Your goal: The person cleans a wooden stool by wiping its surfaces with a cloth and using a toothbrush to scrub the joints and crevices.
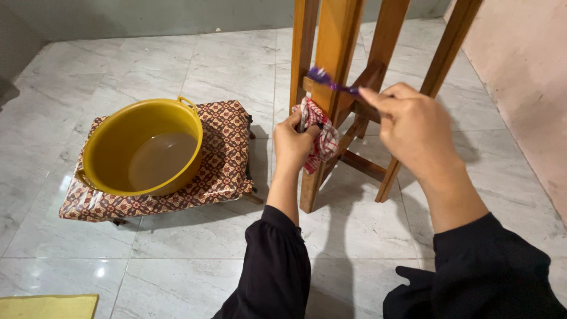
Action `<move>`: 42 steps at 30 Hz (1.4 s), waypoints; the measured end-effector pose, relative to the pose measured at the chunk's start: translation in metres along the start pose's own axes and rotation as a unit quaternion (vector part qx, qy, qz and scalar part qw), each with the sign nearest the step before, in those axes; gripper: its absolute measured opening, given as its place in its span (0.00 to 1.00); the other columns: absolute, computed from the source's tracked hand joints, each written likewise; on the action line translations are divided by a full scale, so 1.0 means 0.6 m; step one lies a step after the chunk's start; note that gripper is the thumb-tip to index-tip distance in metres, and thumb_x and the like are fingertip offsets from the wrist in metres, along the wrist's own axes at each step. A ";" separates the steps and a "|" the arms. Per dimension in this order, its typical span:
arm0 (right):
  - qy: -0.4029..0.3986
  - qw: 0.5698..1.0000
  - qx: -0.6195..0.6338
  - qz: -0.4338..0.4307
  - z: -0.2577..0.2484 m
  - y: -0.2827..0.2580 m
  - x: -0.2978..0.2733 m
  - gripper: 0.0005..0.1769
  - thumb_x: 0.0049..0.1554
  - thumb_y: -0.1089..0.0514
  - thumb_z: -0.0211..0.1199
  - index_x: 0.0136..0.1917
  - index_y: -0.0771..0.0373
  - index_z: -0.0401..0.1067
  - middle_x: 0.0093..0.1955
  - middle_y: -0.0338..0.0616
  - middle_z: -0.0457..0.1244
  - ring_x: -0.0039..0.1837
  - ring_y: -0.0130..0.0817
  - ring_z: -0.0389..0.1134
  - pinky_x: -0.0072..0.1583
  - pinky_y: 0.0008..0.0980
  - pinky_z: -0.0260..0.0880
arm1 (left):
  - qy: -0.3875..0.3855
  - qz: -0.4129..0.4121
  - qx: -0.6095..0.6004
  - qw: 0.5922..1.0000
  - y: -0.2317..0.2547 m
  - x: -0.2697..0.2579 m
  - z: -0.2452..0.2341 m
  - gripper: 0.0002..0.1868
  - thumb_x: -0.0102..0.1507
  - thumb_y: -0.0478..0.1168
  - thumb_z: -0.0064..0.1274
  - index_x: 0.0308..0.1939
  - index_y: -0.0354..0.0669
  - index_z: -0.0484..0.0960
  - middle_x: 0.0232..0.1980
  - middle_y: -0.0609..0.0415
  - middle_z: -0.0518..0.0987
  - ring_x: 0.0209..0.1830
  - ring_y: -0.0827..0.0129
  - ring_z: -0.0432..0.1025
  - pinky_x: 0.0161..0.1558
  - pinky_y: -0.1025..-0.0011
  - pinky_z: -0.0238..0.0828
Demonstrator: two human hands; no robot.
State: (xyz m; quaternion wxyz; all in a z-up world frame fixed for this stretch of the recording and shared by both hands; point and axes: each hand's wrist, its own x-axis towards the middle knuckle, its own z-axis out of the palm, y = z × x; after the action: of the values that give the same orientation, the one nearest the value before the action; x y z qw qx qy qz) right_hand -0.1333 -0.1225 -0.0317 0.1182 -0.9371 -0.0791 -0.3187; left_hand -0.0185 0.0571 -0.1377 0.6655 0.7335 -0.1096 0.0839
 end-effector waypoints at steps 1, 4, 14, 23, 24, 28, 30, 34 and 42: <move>0.002 1.000 0.000 -0.011 0.002 0.000 -0.004 0.23 0.58 0.72 0.61 0.60 0.50 0.82 0.47 0.39 0.71 0.36 0.29 0.66 0.36 0.29 0.66 | -0.004 -0.008 -0.008 1.000 0.002 -0.003 -0.001 0.26 0.53 0.30 0.62 0.56 0.37 0.83 0.45 0.47 0.88 0.42 0.70 0.83 0.47 0.73 0.78; -0.030 0.999 0.007 0.012 0.003 0.001 -0.006 0.23 0.56 0.71 0.61 0.58 0.49 0.82 0.46 0.38 0.71 0.34 0.28 0.66 0.34 0.29 0.66 | 0.003 -0.010 -0.001 1.000 0.010 -0.009 -0.004 0.23 0.53 0.30 0.62 0.54 0.36 0.85 0.40 0.48 0.88 0.38 0.71 0.81 0.43 0.72 0.77; 0.043 0.999 0.026 -0.004 -0.015 0.011 -0.003 0.20 0.63 0.72 0.58 0.60 0.53 0.81 0.48 0.41 0.71 0.31 0.23 0.58 0.29 0.25 0.57 | -0.016 -0.003 -0.039 0.999 -0.019 0.006 -0.007 0.26 0.54 0.28 0.62 0.57 0.36 0.83 0.45 0.51 0.87 0.42 0.74 0.80 0.47 0.74 0.77; -0.015 0.998 0.056 0.037 -0.012 0.008 -0.003 0.22 0.59 0.72 0.58 0.59 0.51 0.81 0.45 0.38 0.70 0.30 0.25 0.60 0.29 0.26 0.60 | -0.028 0.000 -0.105 0.994 -0.050 0.019 0.000 0.27 0.54 0.24 0.60 0.58 0.30 0.81 0.49 0.50 0.85 0.44 0.72 0.79 0.49 0.73 0.78; 0.024 0.998 0.045 0.025 -0.016 0.007 -0.004 0.22 0.59 0.72 0.58 0.60 0.51 0.81 0.46 0.37 0.70 0.31 0.25 0.61 0.31 0.26 0.60 | -0.029 0.004 -0.094 0.995 -0.049 0.019 -0.002 0.26 0.54 0.23 0.60 0.58 0.28 0.81 0.49 0.49 0.86 0.44 0.72 0.79 0.49 0.73 0.78; 0.061 0.998 0.019 0.024 -0.026 0.005 -0.002 0.20 0.63 0.70 0.58 0.59 0.50 0.82 0.46 0.36 0.71 0.31 0.26 0.60 0.31 0.28 0.57 | -0.033 -0.015 -0.134 0.990 -0.039 0.013 0.000 0.28 0.55 0.23 0.58 0.61 0.28 0.79 0.50 0.47 0.85 0.45 0.71 0.79 0.49 0.72 0.78; 0.003 0.999 0.023 0.046 -0.024 0.007 -0.001 0.22 0.62 0.71 0.56 0.59 0.49 0.81 0.45 0.35 0.71 0.29 0.26 0.59 0.28 0.28 0.55 | -0.025 -0.029 -0.111 0.993 -0.034 0.012 -0.001 0.29 0.55 0.23 0.58 0.62 0.30 0.78 0.52 0.48 0.85 0.46 0.72 0.80 0.49 0.73 0.79; -0.081 0.995 0.025 0.057 -0.013 0.013 -0.006 0.30 0.51 0.76 0.54 0.55 0.47 0.82 0.46 0.36 0.71 0.31 0.21 0.60 0.27 0.23 0.56 | -0.025 0.000 -0.097 0.995 -0.035 0.014 -0.002 0.30 0.54 0.23 0.59 0.62 0.29 0.78 0.54 0.47 0.84 0.48 0.73 0.80 0.52 0.73 0.78; 0.065 0.997 0.029 0.013 -0.017 0.023 0.001 0.19 0.65 0.71 0.57 0.58 0.51 0.81 0.49 0.38 0.71 0.31 0.22 0.57 0.29 0.22 0.52 | -0.027 -0.013 -0.101 0.994 -0.040 0.015 -0.001 0.28 0.55 0.24 0.60 0.61 0.29 0.79 0.52 0.47 0.85 0.46 0.72 0.80 0.51 0.72 0.78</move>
State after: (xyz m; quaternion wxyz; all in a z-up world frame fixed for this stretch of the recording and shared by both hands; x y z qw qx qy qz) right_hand -0.1358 -0.1386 -0.0260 0.1547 -0.9117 -0.0683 -0.3746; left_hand -0.0031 0.0593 -0.1579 0.7340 0.6659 -0.1262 0.0437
